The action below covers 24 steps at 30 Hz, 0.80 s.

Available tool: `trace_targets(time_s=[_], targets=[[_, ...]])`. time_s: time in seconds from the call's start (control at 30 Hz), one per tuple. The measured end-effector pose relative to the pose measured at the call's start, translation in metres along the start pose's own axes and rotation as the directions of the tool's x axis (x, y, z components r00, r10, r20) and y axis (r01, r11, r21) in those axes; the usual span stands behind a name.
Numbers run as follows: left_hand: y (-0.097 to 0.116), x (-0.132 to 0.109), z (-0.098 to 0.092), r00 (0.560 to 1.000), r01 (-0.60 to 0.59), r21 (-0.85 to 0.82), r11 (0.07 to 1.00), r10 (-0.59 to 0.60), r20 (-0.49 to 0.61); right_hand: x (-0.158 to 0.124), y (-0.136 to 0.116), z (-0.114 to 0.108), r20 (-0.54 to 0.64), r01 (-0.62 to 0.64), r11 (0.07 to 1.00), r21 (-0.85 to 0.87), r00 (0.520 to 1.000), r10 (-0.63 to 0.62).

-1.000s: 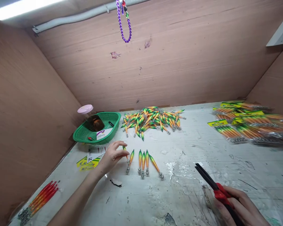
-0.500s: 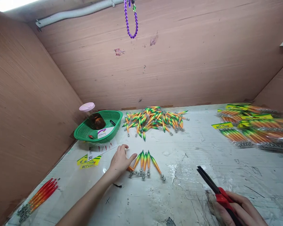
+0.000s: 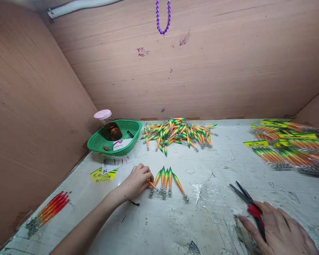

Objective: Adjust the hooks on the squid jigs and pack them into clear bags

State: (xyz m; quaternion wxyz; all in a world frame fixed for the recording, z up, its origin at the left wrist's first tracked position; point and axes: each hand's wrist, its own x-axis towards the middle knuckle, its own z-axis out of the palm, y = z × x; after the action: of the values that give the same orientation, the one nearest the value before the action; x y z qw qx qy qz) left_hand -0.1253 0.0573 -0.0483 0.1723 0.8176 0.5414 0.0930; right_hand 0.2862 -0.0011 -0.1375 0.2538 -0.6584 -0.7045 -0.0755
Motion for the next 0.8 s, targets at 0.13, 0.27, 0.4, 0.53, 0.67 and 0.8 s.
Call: trace_targets(time_s=[0.13,0.27,0.4,0.53,0.67,0.8], targets=[[0.0,0.006,-0.003,0.995,-0.058,-0.033,0.998,0.055,-0.08,0.021,-0.029,-0.009,-0.007,0.042,0.996,-0.074,0.999,-0.043],[-0.005,0.004,-0.007,0.995,-0.052,-0.11,0.993,0.042,-0.088,0.057,-0.083,-0.021,0.349,0.098,0.957,0.273,0.917,-0.194],[-0.012,0.002,-0.001,0.965,0.161,-0.198,0.967,-0.196,-0.175,0.091,-0.136,-0.014,0.684,-0.03,0.955,0.296,0.704,-0.19],[-0.014,0.008,0.007,0.914,0.338,-0.286,0.897,-0.385,-0.127,0.114,-0.165,0.01,0.75,-0.051,0.975,0.215,0.648,-0.132],[-0.015,0.014,0.006,0.875,0.417,-0.302,0.857,-0.468,-0.123,0.124,-0.173,0.025,0.801,-0.071,0.985,0.155,0.592,-0.084],[-0.016,0.018,0.007,0.865,0.456,-0.33,0.827,-0.499,-0.056,0.127,-0.177,0.029,0.837,-0.113,0.983,0.143,0.544,-0.06]])
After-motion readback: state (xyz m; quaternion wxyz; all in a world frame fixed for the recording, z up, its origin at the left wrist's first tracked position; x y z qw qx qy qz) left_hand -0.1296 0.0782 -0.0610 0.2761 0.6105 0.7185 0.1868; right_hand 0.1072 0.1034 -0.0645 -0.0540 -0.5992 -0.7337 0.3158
